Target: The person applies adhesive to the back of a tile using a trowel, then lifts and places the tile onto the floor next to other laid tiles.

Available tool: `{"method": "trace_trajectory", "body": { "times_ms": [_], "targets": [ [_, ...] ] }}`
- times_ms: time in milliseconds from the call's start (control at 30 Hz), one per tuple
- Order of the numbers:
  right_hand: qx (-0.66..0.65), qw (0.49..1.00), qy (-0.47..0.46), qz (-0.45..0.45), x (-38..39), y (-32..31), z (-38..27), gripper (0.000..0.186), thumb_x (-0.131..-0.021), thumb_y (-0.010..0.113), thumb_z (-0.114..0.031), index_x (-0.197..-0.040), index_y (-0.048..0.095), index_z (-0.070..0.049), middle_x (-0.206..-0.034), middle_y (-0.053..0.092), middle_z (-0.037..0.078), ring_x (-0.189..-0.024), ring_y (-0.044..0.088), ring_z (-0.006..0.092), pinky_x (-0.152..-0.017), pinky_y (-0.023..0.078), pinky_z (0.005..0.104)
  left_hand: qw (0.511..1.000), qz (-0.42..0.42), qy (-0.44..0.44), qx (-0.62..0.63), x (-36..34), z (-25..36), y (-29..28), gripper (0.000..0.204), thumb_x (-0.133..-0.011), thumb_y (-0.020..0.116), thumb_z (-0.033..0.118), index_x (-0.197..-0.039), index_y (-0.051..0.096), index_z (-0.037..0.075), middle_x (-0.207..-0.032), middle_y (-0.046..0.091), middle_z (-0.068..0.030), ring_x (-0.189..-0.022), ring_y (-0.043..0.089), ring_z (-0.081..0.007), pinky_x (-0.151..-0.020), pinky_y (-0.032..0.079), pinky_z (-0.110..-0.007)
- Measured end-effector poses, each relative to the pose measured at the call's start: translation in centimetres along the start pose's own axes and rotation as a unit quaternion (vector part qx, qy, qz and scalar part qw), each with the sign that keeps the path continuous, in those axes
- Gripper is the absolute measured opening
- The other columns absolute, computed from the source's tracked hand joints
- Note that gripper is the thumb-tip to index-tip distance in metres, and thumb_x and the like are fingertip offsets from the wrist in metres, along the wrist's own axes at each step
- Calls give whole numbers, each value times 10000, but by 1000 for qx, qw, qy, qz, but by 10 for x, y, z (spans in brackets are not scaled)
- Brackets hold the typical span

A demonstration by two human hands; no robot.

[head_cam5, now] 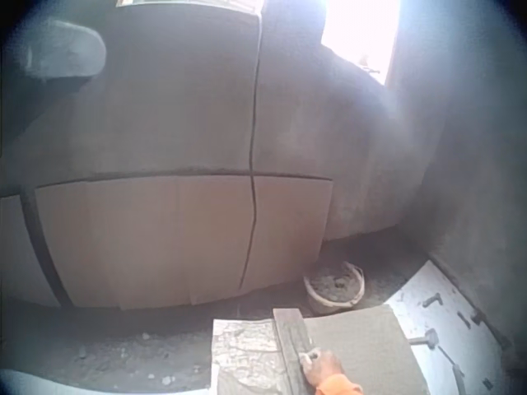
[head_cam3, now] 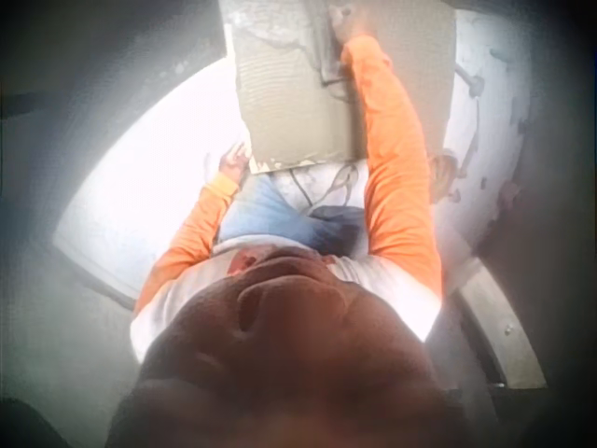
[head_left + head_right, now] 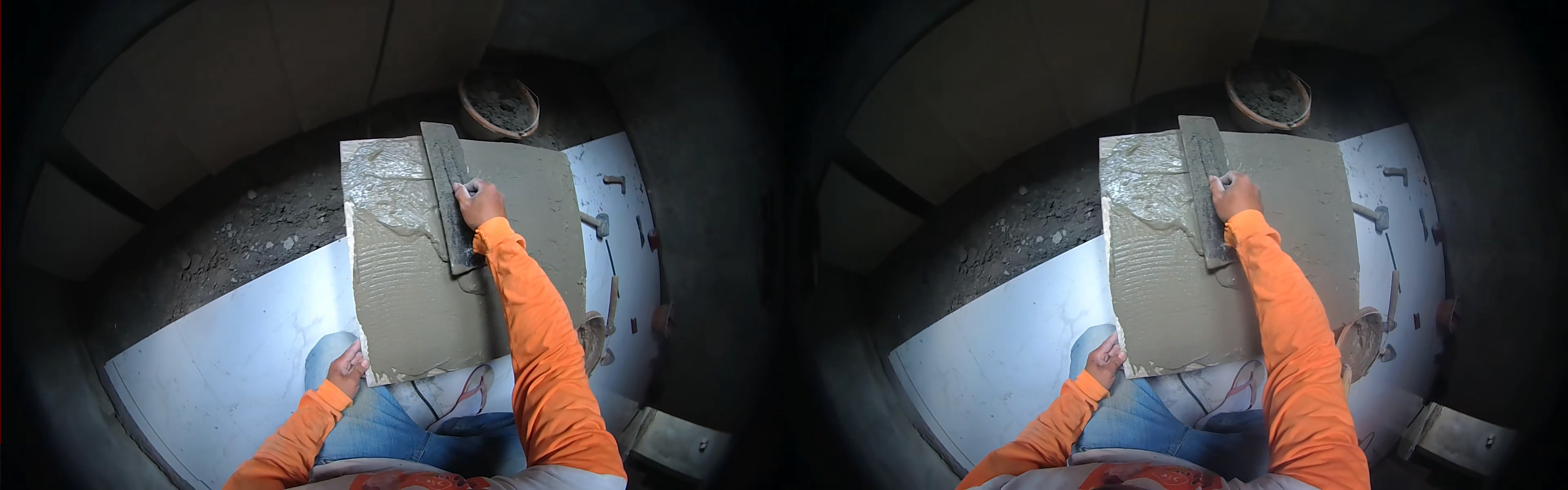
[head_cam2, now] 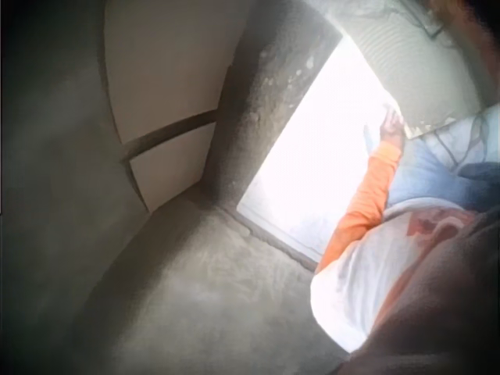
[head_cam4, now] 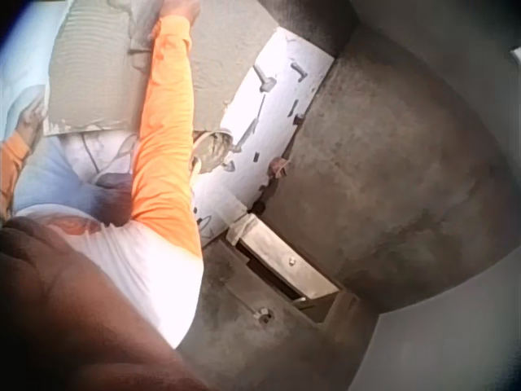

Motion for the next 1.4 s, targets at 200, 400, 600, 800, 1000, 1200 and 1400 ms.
{"method": "trace_trajectory", "body": {
  "times_ms": [200,400,600,800,1000,1200,1400],
  "targets": [
    [16,998,-42,-42,19,38,-59,312,-802,585,-347,-878,649,-51,-852,627,222,-855,593,389,-767,464,433,999,-35,-10,31,-3,3,8,520,-898,473,36,-1365,249,-10,-1189,530,-122,-1069,498,-151,-927,373,-261],
    [21,989,-114,-88,46,62,-98,285,-807,585,-324,-866,649,-53,-830,629,211,-831,592,390,-752,461,433,999,-33,16,28,-12,-32,-4,525,-889,500,68,-1363,279,19,-1173,533,-161,-1072,506,-176,-911,393,-273],
    [-8,952,-262,-159,62,46,-111,252,-806,618,-292,-871,668,-55,-814,640,176,-752,628,305,-691,479,344,999,-43,17,14,-6,-5,4,533,-907,468,70,-1379,229,7,-1154,541,-105,-1037,501,-137,-889,397,-252],
    [19,967,-238,-91,29,17,-106,243,-806,621,-266,-887,657,-40,-822,646,162,-763,635,294,-681,484,335,999,-24,-11,-46,-5,-4,0,522,-898,490,88,-1358,262,-7,-1134,557,-161,-1059,521,-181,-885,425,-293],
    [285,879,-372,-91,14,15,-155,247,-786,609,-344,-852,669,-113,-860,635,119,-793,606,317,-697,490,387,998,-44,-11,-49,-2,6,-1,489,-890,492,84,-1331,307,-21,-1126,561,-187,-1083,526,-215,-894,428,-309],
    [406,781,-449,-151,-29,67,-212,293,-776,590,-401,-933,661,-163,-876,646,88,-792,622,285,-713,507,384,997,-7,76,-25,-3,10,-4,459,-841,519,72,-1277,392,2,-1020,606,-210,-963,607,-265,-815,462,-310],
    [411,755,-447,-246,26,164,-271,323,-771,565,-418,-941,659,-159,-871,653,111,-850,621,285,-741,501,385,995,-17,81,-58,-5,13,-5,465,-838,524,64,-1279,392,2,-1047,592,-226,-992,594,-288,-835,459,-324]
  ]
}}
Point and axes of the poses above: each hand's wrist, its own x-axis away from the middle knuckle, its own y-axis out of the palm, z = x × y, the point moved 9 cm from there along -x, towards the middle knuckle
